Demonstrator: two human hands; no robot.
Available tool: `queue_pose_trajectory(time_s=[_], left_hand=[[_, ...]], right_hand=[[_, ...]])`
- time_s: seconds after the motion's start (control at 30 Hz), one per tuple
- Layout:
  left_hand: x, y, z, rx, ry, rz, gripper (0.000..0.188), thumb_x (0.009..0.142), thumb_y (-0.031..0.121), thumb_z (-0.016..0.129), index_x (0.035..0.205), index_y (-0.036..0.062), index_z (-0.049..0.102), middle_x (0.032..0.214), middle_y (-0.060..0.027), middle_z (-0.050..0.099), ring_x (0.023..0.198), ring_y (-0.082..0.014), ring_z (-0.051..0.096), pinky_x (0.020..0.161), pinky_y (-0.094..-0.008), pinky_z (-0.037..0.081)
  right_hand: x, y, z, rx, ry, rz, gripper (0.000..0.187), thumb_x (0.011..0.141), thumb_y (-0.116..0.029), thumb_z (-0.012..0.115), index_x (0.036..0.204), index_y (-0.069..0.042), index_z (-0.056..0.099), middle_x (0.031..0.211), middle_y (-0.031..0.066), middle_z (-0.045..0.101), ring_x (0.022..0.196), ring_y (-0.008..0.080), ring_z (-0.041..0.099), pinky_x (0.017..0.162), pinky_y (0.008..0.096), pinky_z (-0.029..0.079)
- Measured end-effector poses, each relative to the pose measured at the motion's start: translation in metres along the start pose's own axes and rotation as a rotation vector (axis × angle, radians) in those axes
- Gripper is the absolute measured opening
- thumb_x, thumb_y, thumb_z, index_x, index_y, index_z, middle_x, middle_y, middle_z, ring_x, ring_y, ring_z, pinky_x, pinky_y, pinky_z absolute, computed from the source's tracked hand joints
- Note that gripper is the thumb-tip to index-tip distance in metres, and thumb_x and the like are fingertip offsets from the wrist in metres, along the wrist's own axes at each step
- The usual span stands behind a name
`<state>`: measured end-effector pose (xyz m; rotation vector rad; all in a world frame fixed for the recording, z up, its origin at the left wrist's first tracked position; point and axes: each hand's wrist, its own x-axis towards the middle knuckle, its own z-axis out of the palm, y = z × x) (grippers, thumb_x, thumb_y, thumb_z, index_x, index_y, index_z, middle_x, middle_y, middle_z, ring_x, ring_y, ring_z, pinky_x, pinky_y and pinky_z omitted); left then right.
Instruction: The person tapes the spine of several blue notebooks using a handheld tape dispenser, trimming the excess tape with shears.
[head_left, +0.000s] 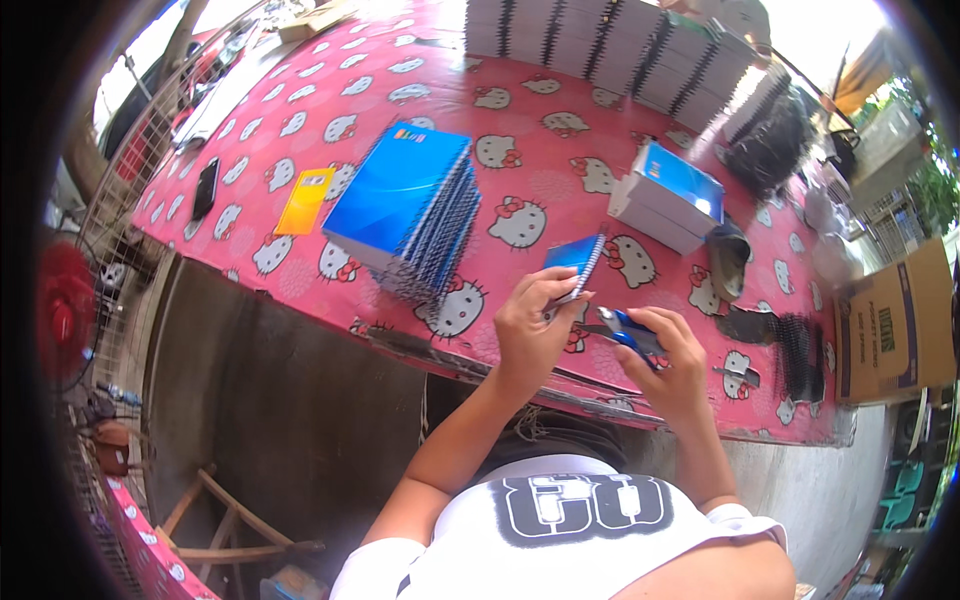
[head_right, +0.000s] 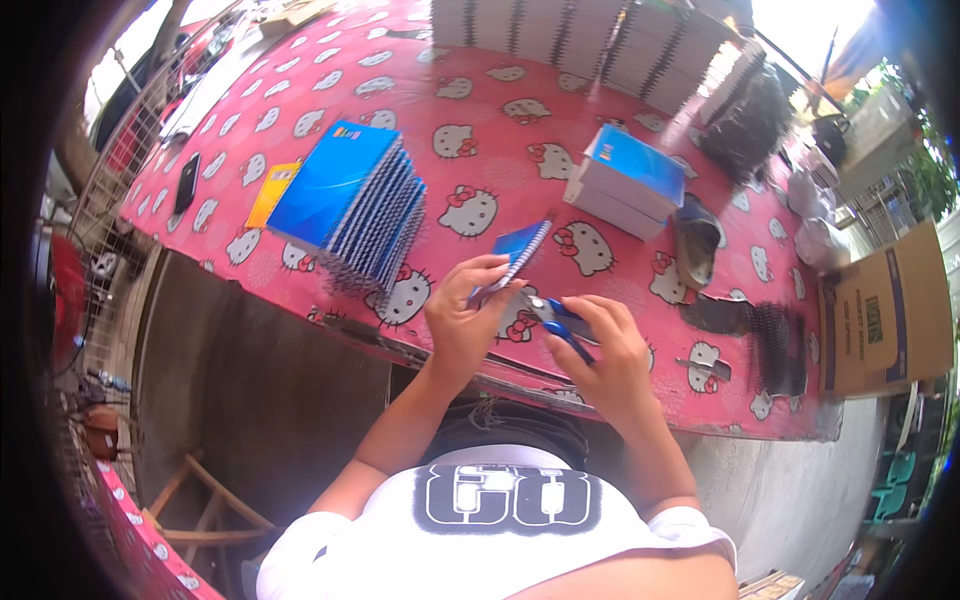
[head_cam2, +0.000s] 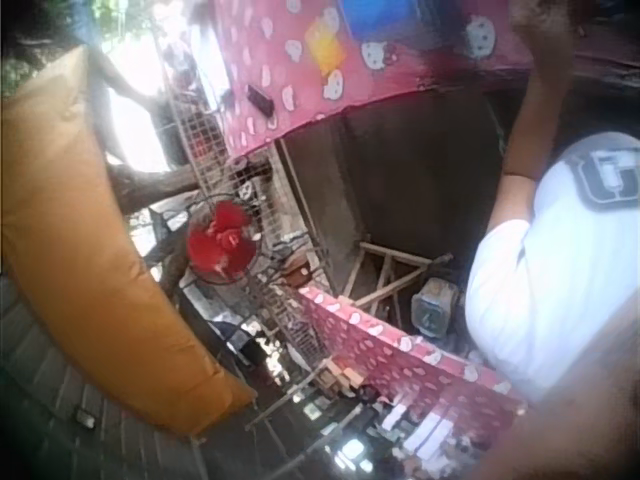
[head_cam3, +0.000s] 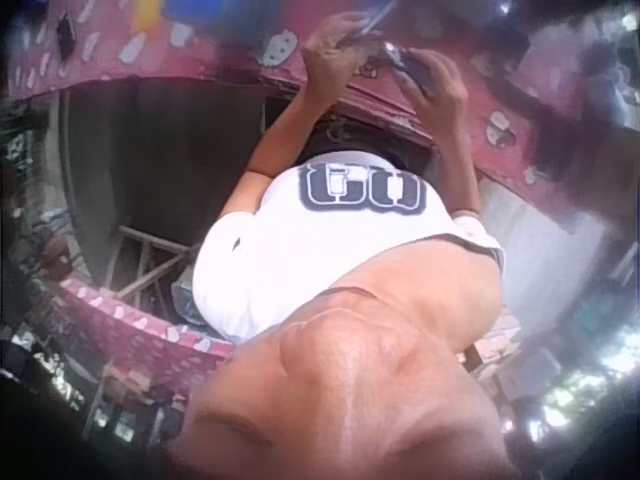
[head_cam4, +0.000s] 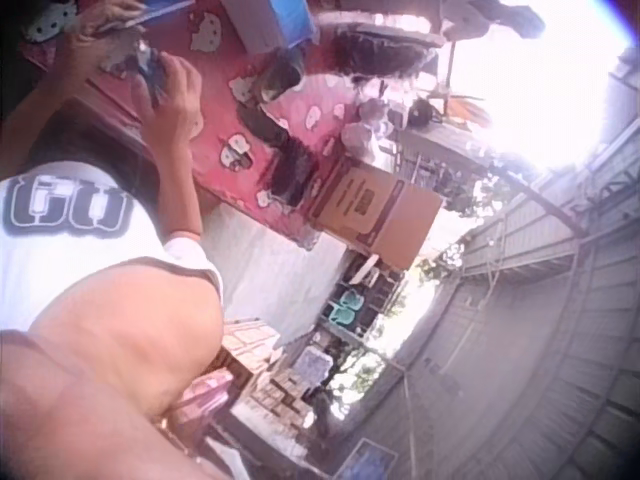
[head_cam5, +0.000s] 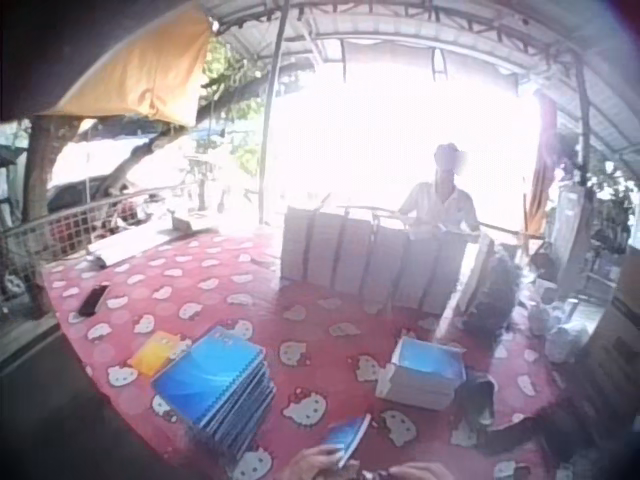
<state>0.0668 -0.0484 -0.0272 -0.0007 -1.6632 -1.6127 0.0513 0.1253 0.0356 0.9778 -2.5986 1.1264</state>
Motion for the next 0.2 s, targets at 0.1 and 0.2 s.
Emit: queue_pose_trajectory(time_s=[0.1,0.2], left_hand=[[-0.010,-0.012,0.000,0.011,-0.058,0.032,0.020,0.079,-0.011,0.070,0.097,-0.0032,0.067,0.106,-0.0181,0.066,0.093,-0.0219,0.068,0.077,-0.0308,0.059],[-0.015,-0.012,-0.001,0.008,-0.034,0.048,0.019,0.080,-0.011,0.069,0.097,-0.0016,0.068,0.104,-0.0136,0.067,0.090,-0.0225,0.069,0.071,-0.0294,0.060]], right_hand=[[-0.001,0.008,0.007,-0.024,0.028,-0.033,0.041,0.077,-0.017,0.077,0.112,0.000,0.063,0.109,0.0168,0.063,0.104,0.0325,0.060,0.086,0.0399,0.050],[-0.005,0.010,0.010,-0.006,0.014,-0.054,0.043,0.078,-0.019,0.077,0.113,0.000,0.062,0.110,0.0172,0.063,0.104,0.0328,0.060,0.090,0.0417,0.049]])
